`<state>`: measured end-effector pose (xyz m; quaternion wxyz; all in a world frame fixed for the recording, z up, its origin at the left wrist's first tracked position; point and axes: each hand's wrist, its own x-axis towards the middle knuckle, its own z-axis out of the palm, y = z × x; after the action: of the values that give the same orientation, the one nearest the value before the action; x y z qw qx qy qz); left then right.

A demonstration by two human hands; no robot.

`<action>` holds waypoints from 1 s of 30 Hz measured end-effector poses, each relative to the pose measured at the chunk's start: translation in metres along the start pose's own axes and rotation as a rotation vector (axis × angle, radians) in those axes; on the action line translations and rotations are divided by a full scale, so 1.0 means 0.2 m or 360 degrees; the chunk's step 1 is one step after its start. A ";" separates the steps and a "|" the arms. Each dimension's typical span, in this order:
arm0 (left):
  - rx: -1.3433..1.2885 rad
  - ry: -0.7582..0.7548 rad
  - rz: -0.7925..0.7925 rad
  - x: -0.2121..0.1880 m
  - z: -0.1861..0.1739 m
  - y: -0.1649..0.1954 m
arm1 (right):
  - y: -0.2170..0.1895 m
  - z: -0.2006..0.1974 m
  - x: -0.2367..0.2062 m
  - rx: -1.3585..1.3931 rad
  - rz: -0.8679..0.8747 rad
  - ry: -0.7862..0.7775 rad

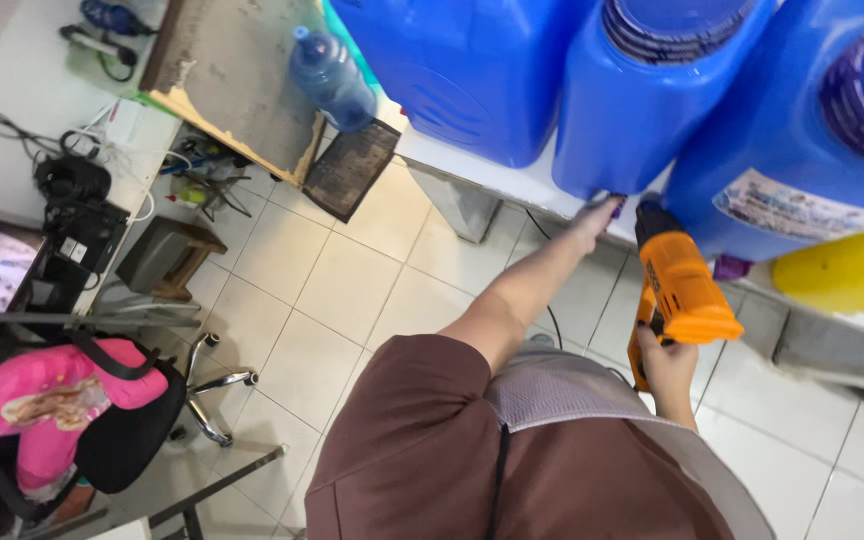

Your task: The person mops the tiled floor, then fits purple plastic seal bands over the caps of large water jugs and shrinks them using a heat gun. They hand a filled jug to a customer at the doorway, then count coins and write in a notebook at the desk.

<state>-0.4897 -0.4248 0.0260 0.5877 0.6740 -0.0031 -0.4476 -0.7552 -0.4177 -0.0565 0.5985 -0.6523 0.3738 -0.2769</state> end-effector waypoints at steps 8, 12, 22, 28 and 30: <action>-0.0185 -0.0092 -0.0006 0.00 -0.02 0.00 | -0.02 0.00 0.01 -0.0233 0.0048 0.0013; -0.0205 -0.0113 -0.0061 0.01 -0.02 0.02 | 0.00 0.01 0.01 -0.0248 0.0029 -0.0018; -0.0291 -0.0195 -0.0091 0.07 0.00 -0.05 | -0.02 0.01 -0.02 -0.0048 -0.0036 -0.0051; -0.0215 -0.0131 -0.0177 0.08 -0.02 -0.04 | -0.07 0.00 -0.03 -0.0107 -0.0020 -0.0068; -0.0221 -0.0130 -0.0203 0.08 -0.02 -0.03 | -0.09 0.00 -0.03 -0.0093 -0.0070 -0.0045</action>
<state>-0.4813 -0.4271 0.0114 0.6027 0.6116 0.0469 -0.5104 -0.7552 -0.4134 -0.0393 0.5781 -0.6814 0.3589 -0.2695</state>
